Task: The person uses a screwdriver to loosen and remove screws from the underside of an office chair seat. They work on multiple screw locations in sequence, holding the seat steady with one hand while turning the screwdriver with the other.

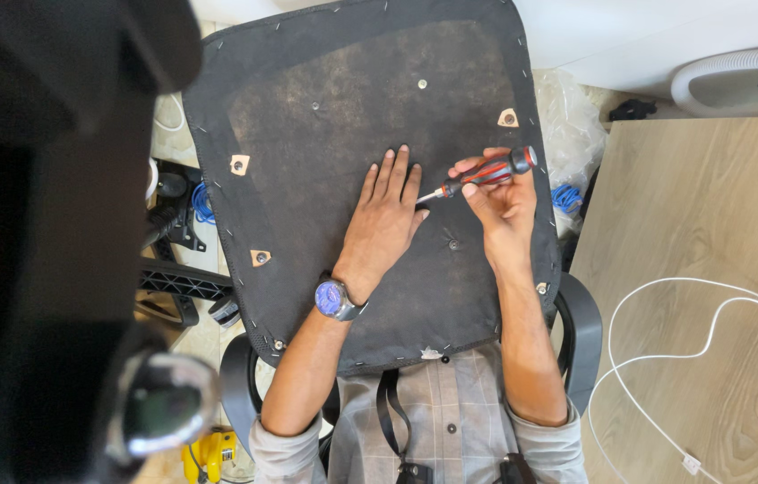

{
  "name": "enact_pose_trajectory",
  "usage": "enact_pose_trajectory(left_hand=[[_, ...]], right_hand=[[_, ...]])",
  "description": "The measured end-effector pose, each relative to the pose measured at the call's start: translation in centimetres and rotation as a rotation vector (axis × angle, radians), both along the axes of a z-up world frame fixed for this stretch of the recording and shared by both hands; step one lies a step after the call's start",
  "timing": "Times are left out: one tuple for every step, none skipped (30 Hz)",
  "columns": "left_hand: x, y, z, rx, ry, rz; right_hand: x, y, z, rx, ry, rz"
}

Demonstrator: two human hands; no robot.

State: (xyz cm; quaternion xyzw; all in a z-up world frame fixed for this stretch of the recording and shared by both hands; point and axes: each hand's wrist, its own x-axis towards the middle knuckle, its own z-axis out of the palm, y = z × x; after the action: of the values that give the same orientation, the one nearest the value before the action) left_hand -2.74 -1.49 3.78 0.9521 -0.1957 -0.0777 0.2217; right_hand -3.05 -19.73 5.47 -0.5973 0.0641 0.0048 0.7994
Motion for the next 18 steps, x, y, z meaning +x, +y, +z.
enact_pose_trajectory(left_hand=[[0.3, 0.4, 0.4, 0.018, 0.01, -0.003], [0.6, 1.0, 0.9, 0.037, 0.021, -0.005], [1.1, 1.7, 1.3, 0.055, 0.032, -0.007], [1.5, 2.7, 1.7, 0.073, 0.047, 0.033], [1.9, 3.8, 2.2, 0.091, 0.063, 0.073], [2.3, 5.1, 2.6, 0.109, 0.076, 0.113], [2.6, 6.5, 2.9, 0.135, 0.067, 0.167], [2.9, 8.0, 3.1, 0.162, 0.059, 0.22], [3.0, 9.3, 3.2, 0.212, 0.015, 0.305], [3.1, 10.5, 3.1, 0.263, -0.03, 0.391], [3.1, 11.8, 3.0, 0.296, -0.059, 0.461], [3.0, 12.9, 2.8, 0.329, -0.087, 0.53], [3.0, 13.9, 2.5, 0.362, -0.116, 0.6], [2.9, 14.7, 2.1, 0.278, -0.014, 0.661], [2.8, 15.5, 1.7, 0.194, 0.089, 0.721], [2.7, 16.0, 1.3, 0.107, 0.192, 0.778], [2.6, 16.5, 1.0, 0.104, 0.18, 0.764], [2.4, 16.8, 0.6, 0.101, 0.167, 0.75]], right_hand=[[-0.1, 0.1, 0.1, 0.031, -0.008, -0.01], [-0.2, 0.1, 0.2, 0.062, -0.014, -0.019], [-0.1, -0.1, 0.2, 0.093, -0.02, -0.029], [0.0, -0.4, 0.3, 0.157, -0.009, -0.066], [0.2, -1.0, 0.4, 0.221, 0.003, -0.102], [0.5, -1.7, 0.5, 0.285, 0.013, -0.139], [0.8, -2.6, 0.5, 0.054, 0.104, -0.195], [1.1, -3.7, 0.5, -0.178, 0.195, -0.251], [1.5, -4.8, 0.4, -0.41, 0.286, -0.305], [2.1, -5.7, -0.1, -0.711, 0.242, -0.253], [2.6, -6.7, -0.6, -1.01, 0.194, -0.195], [3.1, -7.5, -1.2, -1.308, 0.14, -0.13], [3.2, -8.0, -2.0, -1.375, 0.017, -0.118], [3.3, -8.3, -2.8, -1.44, -0.109, -0.103], [3.3, -8.5, -3.4, -1.5, -0.236, -0.086], [3.2, -8.8, -3.9, -1.425, -0.08, -0.05], [3.2, -9.2, -4.3, -1.343, 0.073, -0.013], [3.1, -9.6, -4.6, -1.255, 0.222, 0.026]])
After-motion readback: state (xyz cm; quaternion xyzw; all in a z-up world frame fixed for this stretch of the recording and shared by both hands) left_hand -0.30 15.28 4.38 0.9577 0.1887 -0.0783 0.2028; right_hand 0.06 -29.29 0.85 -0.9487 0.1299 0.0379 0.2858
